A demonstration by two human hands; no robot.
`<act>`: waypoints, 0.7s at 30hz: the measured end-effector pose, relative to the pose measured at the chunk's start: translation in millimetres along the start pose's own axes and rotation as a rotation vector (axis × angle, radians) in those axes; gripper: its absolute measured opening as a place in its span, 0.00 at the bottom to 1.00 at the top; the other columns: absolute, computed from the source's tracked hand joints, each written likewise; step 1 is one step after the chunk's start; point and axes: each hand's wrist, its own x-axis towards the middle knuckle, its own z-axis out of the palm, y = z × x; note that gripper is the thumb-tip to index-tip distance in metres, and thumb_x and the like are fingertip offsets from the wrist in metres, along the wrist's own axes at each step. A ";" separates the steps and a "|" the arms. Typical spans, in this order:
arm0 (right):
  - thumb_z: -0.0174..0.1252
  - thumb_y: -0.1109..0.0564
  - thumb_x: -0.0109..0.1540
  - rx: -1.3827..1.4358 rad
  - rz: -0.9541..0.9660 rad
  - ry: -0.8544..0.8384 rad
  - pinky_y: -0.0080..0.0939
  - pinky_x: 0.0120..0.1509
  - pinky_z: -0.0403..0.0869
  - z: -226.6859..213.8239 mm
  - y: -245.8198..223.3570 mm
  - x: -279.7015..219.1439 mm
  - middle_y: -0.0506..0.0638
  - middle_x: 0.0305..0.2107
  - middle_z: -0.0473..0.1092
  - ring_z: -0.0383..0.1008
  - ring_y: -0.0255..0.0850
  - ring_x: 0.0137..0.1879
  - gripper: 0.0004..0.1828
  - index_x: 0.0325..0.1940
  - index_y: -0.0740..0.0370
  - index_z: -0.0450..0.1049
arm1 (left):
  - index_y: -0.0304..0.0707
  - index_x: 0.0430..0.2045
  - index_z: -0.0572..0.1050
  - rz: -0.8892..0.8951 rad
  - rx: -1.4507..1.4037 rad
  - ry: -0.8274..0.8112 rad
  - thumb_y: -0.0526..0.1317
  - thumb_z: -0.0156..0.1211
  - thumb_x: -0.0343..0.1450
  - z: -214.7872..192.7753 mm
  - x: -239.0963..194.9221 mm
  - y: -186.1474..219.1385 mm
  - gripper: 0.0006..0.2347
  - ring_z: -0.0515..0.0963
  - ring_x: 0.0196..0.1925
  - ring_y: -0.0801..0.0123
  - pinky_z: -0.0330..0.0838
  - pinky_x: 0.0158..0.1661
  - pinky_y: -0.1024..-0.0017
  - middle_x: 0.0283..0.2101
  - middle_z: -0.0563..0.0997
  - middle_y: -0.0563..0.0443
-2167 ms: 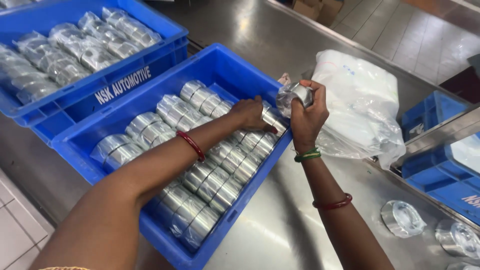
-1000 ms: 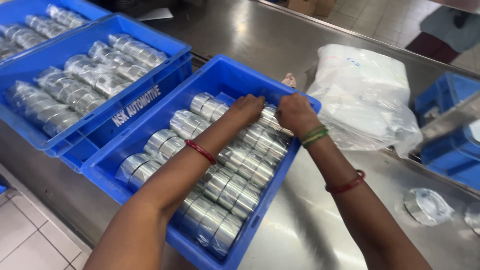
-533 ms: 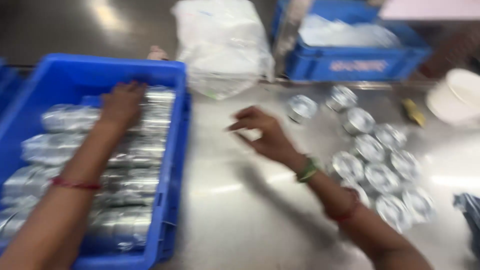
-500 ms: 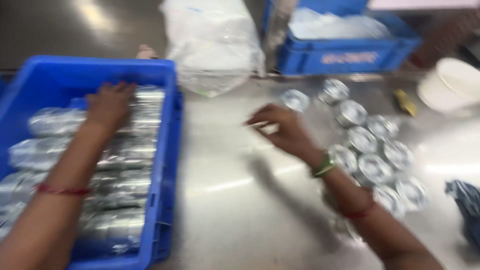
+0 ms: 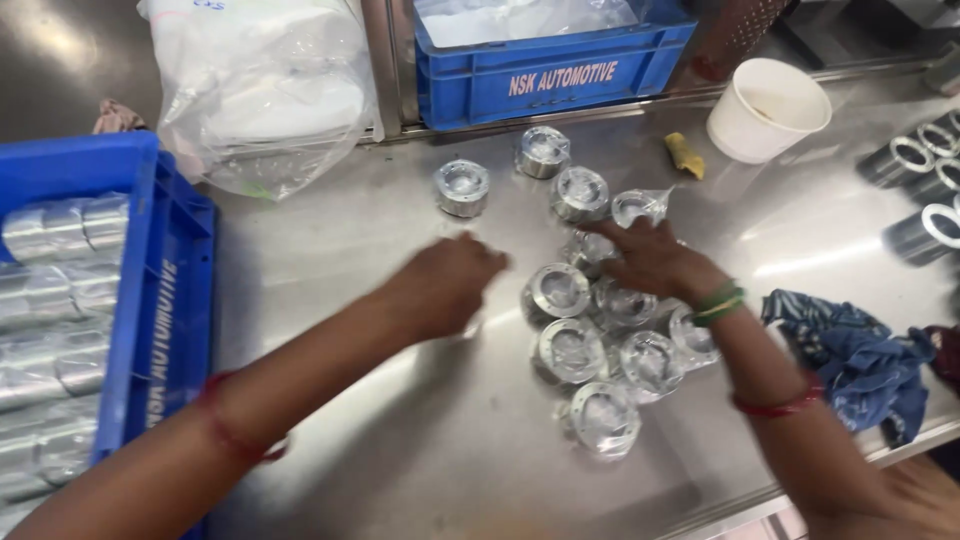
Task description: The person places cylindrical metal components into plastic bags by hand and then organizes the bagged parts into blue plastic crates on an assembly table.
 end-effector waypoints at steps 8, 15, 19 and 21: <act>0.74 0.47 0.48 0.022 -0.277 0.331 0.57 0.51 0.75 29.2 18.0 33.8 0.62 0.35 0.72 0.75 0.59 0.47 0.38 0.61 0.40 0.67 | 0.36 0.59 0.64 0.201 0.050 -0.240 0.40 0.74 0.56 75.8 89.6 41.2 0.35 0.67 0.67 0.56 0.72 0.53 0.53 0.62 0.67 0.45; 0.78 0.43 0.46 0.187 -0.278 0.329 0.55 0.48 0.74 14.0 9.4 48.4 0.59 0.36 0.74 0.77 0.56 0.44 0.33 0.49 0.48 0.70 | 0.42 0.62 0.59 -0.283 -0.124 -0.368 0.42 0.79 0.54 43.0 28.1 53.6 0.42 0.63 0.65 0.41 0.74 0.55 0.54 0.61 0.63 0.38; 0.71 0.43 0.49 0.487 -0.165 0.361 0.56 0.45 0.73 -9.7 27.4 77.3 0.60 0.40 0.76 0.77 0.58 0.46 0.29 0.51 0.46 0.72 | 0.42 0.65 0.55 -0.392 -0.175 -0.257 0.44 0.79 0.53 44.2 18.8 34.1 0.46 0.67 0.64 0.39 0.77 0.53 0.51 0.60 0.68 0.37; 0.69 0.41 0.50 0.482 -0.180 0.423 0.57 0.46 0.73 -20.7 31.8 94.1 0.61 0.40 0.76 0.77 0.59 0.47 0.28 0.52 0.46 0.73 | 0.44 0.68 0.51 -0.453 -0.209 -0.211 0.46 0.80 0.52 36.1 31.8 13.0 0.50 0.67 0.63 0.37 0.74 0.54 0.49 0.60 0.68 0.35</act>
